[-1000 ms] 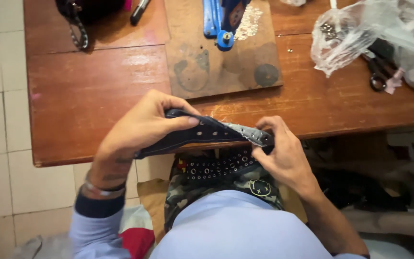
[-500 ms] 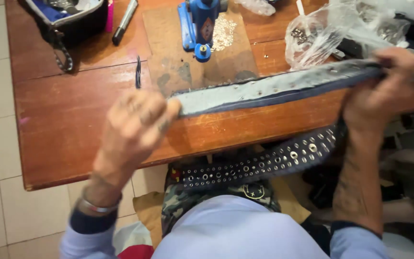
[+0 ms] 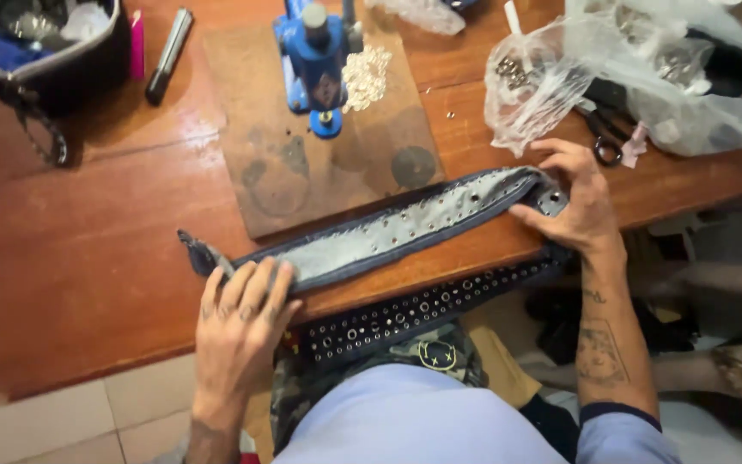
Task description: Installing metal rivets into a denim and leather material using a manual hand press machine.
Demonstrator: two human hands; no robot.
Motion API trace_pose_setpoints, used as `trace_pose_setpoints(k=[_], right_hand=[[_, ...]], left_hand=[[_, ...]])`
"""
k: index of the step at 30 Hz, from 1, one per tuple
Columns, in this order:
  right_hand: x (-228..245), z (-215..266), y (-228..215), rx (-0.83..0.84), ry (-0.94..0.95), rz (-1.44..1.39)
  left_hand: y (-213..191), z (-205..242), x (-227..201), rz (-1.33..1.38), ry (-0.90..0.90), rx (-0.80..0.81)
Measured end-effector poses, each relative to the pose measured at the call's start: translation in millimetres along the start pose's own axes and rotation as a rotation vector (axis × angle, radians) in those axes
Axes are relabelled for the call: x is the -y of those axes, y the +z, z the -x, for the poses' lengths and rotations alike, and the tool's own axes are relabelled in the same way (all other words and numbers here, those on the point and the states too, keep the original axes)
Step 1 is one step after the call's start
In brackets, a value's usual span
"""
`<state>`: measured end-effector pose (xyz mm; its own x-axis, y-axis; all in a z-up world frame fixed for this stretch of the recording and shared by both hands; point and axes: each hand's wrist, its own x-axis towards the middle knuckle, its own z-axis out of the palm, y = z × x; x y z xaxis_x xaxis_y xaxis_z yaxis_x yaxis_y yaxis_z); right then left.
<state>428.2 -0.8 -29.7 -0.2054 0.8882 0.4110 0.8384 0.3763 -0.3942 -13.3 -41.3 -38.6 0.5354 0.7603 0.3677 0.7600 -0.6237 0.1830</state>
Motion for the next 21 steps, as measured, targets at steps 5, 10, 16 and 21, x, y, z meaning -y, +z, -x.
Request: trace_pose_setpoints(k=[5, 10, 16, 21], right_hand=[[3.8, -13.8, 4.4, -0.297, 0.247, -0.256], [7.5, -62.1, 19.2, -0.172, 0.061, 0.031], [-4.3, -86.6, 65.0, 0.036, -0.113, 0.129], [-6.2, -92.8, 73.2, 0.04, -0.092, 0.083]], left_hand=[[24.6, -2.0, -20.7, -0.051, 0.009, -0.048], [28.7, -3.3, -27.9, 0.032, -0.041, -0.105], [20.1, -0.5, -17.8, 0.0, -0.162, -0.174], [17.5, 5.1, -13.1, 0.008, -0.21, -0.196]])
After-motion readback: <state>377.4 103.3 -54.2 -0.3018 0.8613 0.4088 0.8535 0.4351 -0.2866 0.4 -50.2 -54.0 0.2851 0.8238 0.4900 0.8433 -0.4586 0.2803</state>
